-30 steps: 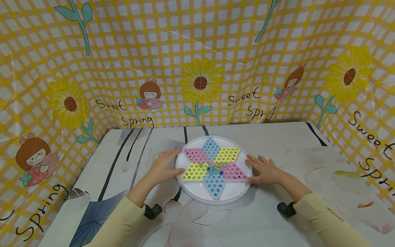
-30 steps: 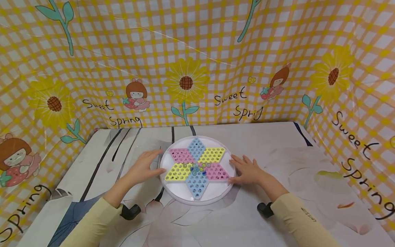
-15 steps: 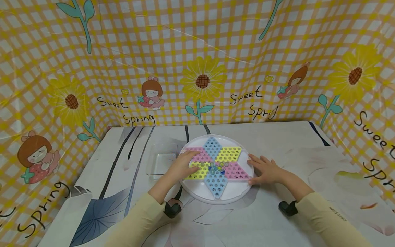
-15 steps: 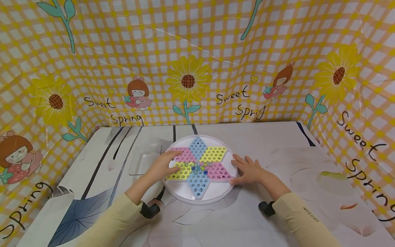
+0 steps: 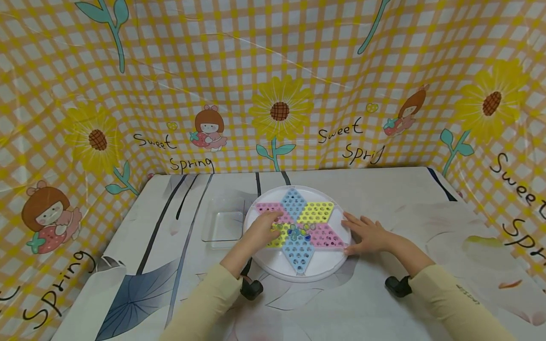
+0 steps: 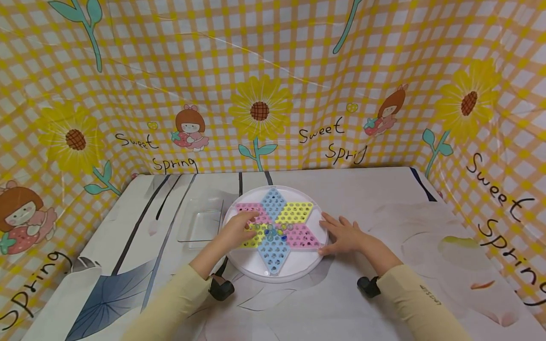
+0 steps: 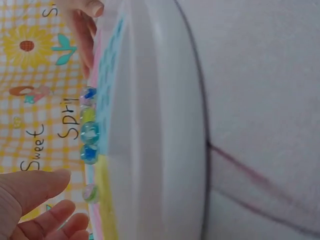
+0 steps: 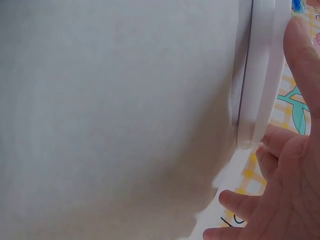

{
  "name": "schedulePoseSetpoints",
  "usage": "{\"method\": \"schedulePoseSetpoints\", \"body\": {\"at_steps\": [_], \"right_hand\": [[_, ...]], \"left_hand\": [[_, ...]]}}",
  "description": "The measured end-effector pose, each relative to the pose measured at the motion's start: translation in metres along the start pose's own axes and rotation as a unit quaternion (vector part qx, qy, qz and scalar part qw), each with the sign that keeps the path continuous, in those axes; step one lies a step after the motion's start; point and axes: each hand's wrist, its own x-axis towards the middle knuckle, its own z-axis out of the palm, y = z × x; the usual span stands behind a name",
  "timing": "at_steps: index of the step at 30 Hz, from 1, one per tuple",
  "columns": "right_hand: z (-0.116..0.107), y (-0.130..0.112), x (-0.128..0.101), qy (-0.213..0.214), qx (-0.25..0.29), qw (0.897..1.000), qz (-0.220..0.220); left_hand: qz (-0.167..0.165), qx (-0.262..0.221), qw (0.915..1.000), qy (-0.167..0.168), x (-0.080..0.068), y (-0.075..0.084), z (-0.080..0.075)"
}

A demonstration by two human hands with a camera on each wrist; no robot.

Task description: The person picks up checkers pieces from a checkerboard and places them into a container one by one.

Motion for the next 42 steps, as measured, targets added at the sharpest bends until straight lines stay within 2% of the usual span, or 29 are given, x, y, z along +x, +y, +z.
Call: {"method": "schedulePoseSetpoints", "body": {"at_steps": [6, 20, 35, 42], "right_hand": [[-0.001, 0.001, 0.0, -0.002, 0.005, 1.0, -0.003], [-0.002, -0.002, -0.001, -0.001, 0.004, 1.0, -0.002], [-0.001, 0.002, -0.001, -0.004, 0.005, 1.0, 0.001], [-0.002, 0.002, -0.003, 0.007, 0.001, 1.0, -0.015]], "left_hand": [[-0.043, -0.001, 0.9989, 0.016, 0.004, -0.003, 0.009], [-0.091, -0.01, 0.9954, 0.029, 0.014, -0.008, 0.019], [-0.109, -0.014, 0.9931, 0.039, 0.016, -0.008, 0.022], [-0.107, -0.015, 0.9931, 0.044, 0.014, -0.008, 0.022]]}}
